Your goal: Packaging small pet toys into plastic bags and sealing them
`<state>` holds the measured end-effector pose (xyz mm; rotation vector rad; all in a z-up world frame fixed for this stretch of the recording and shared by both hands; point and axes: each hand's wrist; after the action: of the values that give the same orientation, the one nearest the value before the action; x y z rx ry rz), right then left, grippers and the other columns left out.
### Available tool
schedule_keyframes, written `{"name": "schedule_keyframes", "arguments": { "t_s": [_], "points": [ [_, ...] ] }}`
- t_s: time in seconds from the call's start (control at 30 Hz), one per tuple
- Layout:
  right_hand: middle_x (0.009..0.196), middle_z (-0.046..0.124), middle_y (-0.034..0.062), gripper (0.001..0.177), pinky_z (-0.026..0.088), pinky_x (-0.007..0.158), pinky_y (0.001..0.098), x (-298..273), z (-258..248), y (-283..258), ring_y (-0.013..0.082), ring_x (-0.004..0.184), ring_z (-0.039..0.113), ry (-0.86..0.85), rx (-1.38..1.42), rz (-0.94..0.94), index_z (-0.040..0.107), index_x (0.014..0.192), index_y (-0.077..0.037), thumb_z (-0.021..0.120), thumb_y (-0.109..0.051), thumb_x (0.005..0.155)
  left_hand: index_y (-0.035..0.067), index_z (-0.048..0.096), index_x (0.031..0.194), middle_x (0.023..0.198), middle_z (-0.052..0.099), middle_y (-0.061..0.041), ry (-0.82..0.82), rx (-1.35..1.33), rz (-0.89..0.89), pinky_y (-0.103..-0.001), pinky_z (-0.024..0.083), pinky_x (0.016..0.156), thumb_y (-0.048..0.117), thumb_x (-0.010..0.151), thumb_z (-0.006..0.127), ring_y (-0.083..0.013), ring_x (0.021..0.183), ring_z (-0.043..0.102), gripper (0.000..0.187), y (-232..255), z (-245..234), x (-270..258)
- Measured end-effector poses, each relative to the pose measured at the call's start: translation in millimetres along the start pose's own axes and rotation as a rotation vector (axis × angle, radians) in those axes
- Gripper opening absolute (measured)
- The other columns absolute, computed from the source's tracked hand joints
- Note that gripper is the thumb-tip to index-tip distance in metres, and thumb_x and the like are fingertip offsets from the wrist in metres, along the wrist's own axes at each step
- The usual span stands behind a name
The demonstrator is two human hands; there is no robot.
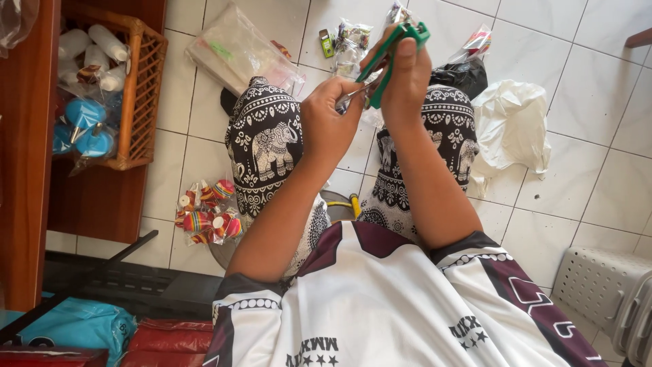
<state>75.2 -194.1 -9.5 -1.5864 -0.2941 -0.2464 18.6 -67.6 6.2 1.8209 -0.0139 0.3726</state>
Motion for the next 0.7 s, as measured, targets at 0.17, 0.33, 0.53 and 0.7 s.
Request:
{"name": "schedule_keyframes", "arguments": {
  "t_s": [0.17, 0.33, 0.53, 0.7],
  "points": [
    [0.072, 0.060, 0.0047, 0.059, 0.042, 0.056, 0.0244, 6.4, 1.8, -2.5, 0.0118, 0.058, 0.054, 0.103, 0.041, 0.055, 0.055, 0.099, -0.008, 0.039, -0.065, 0.102, 0.005, 0.067, 0.094, 0.080, 0.064, -0.001, -0.019, -0.142, -0.133, -0.022, 0.050, 0.060, 0.000, 0.080, 0.077, -0.0081, 0.065, 0.058, 0.018, -9.7, 5.4, -3.4],
    [0.071, 0.058, 0.0038, 0.066, 0.046, 0.055, 0.0259, 8.3, 6.0, -5.6, 0.0142, 0.058, 0.061, 0.051, 0.027, 0.091, 0.053, 0.099, -0.010, 0.037, -0.074, 0.098, 0.004, 0.064, 0.092, 0.074, 0.067, -0.001, -0.049, -0.221, -0.236, -0.019, 0.050, 0.056, -0.001, 0.077, 0.083, -0.0055, 0.061, 0.058, 0.024, -14.0, -0.4, 0.4],
    [0.068, 0.054, 0.0034, 0.058, 0.044, 0.056, 0.0249, 12.0, 10.8, -6.4, 0.0128, 0.057, 0.057, 0.054, 0.064, 0.105, 0.052, 0.091, -0.010, 0.039, -0.066, 0.101, 0.000, 0.069, 0.099, 0.080, 0.071, -0.003, -0.065, -0.358, -0.219, -0.019, 0.048, 0.062, 0.011, 0.092, 0.073, -0.0054, 0.067, 0.060, 0.014, -11.8, -6.3, -1.3],
    [0.067, 0.059, 0.0047, 0.056, 0.040, 0.056, 0.0249, 9.7, 18.1, -3.6, 0.0111, 0.055, 0.048, -0.012, 0.042, 0.056, 0.054, 0.092, -0.008, 0.036, -0.059, 0.105, 0.004, 0.067, 0.092, 0.085, 0.060, 0.000, 0.064, -0.184, -0.038, -0.022, 0.048, 0.063, 0.008, 0.092, 0.072, -0.0088, 0.071, 0.055, 0.007, -2.5, -9.2, 0.8]
  ]
}}
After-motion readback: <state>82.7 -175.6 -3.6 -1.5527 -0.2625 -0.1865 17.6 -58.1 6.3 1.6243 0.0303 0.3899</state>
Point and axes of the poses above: each hand's wrist, its own x-axis towards the middle knuckle, its own z-axis out of the palm, y = z × x
